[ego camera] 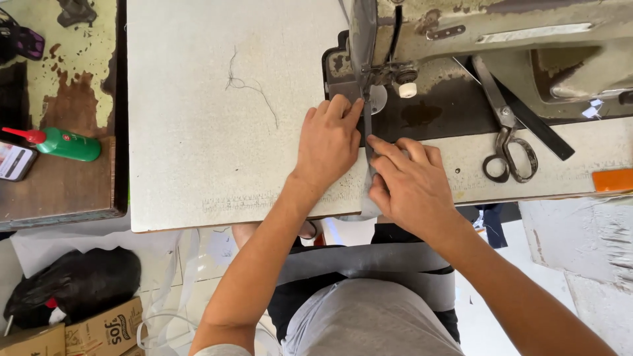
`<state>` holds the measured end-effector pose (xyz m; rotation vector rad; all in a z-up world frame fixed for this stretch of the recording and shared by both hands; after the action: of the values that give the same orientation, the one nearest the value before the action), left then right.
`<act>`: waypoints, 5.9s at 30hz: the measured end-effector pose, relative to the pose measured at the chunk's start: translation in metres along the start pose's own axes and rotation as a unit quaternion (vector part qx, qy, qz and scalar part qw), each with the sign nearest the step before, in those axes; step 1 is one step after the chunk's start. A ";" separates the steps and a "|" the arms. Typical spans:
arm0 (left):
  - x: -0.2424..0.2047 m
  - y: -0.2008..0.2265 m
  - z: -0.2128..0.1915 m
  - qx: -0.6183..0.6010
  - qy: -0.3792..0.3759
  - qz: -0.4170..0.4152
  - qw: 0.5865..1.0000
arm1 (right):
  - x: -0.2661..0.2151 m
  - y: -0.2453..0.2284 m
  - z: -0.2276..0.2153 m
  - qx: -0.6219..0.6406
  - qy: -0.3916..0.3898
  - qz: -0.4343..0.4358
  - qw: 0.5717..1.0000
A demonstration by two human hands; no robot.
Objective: Cutting a long strip of material into smaller segments using a small blade and scissors at a sewing workstation.
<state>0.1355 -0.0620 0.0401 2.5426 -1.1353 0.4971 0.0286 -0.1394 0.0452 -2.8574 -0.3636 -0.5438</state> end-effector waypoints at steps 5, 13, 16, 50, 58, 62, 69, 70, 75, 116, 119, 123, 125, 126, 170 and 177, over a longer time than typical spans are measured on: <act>0.000 0.003 -0.003 0.016 0.007 0.006 1.000 | 0.012 0.008 0.004 -0.006 0.010 0.001 1.000; -0.003 0.007 -0.003 0.000 0.007 0.005 1.000 | 0.033 0.017 0.003 -0.036 0.024 0.006 0.999; -0.016 0.016 -0.013 -0.046 0.004 -0.020 0.999 | 0.036 0.017 0.002 -0.038 0.019 0.012 0.999; -0.063 0.059 -0.021 -0.205 -0.070 -0.087 0.972 | -0.035 -0.018 0.012 -0.030 -0.034 0.137 0.990; -0.037 0.027 0.003 -0.138 -0.080 -0.026 0.987 | -0.013 -0.021 -0.009 -0.001 0.024 0.034 0.999; -0.005 -0.005 -0.006 -0.087 0.006 -0.036 0.996 | -0.011 -0.014 -0.003 0.013 0.019 0.012 1.000; -0.002 -0.001 0.001 -0.025 0.021 0.001 0.999 | 0.001 0.000 0.007 -0.013 0.000 0.010 1.000; -0.002 0.000 0.001 -0.025 0.020 0.001 1.000 | 0.004 0.001 0.007 -0.012 -0.001 0.010 1.000; -0.004 -0.001 0.005 -0.026 0.011 -0.009 1.000 | 0.018 0.007 0.004 -0.031 0.013 0.008 0.999; -0.056 0.047 0.002 -0.192 -0.111 -0.082 0.972 | -0.022 -0.013 -0.003 0.002 0.030 0.058 0.998; -0.042 0.028 0.004 -0.212 -0.101 -0.068 0.970 | -0.016 -0.016 -0.005 0.011 0.011 0.035 0.999; -0.007 -0.008 -0.008 -0.112 -0.007 -0.044 0.993 | -0.009 -0.013 -0.002 -0.008 0.010 0.010 1.000; -0.002 -0.009 0.000 -0.084 0.000 -0.041 0.996 | -0.006 -0.009 0.000 -0.008 0.009 0.007 1.000; -0.001 -0.008 0.004 -0.055 0.005 -0.036 0.998 | -0.006 -0.008 0.001 -0.007 0.010 0.006 1.000; -0.060 0.045 -0.009 -0.298 -0.081 -0.132 0.942 | -0.033 -0.019 0.008 -0.050 -0.072 0.141 0.986; -0.056 0.053 -0.005 -0.163 -0.105 -0.027 0.981 | -0.017 -0.017 -0.010 0.012 0.013 0.055 0.998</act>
<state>0.0596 -0.0572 0.0275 2.3674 -1.1096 0.0238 0.0053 -0.1288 0.0502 -2.8247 -0.2052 -0.5502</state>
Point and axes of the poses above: each hand's wrist, its own x-axis towards the middle knuckle, its own z-axis out of the palm, y = z × x, the point moved 9 cm from there along x, towards the middle knuckle, and after that the axes turned 5 degrees about -y, right-handed, at the moved point
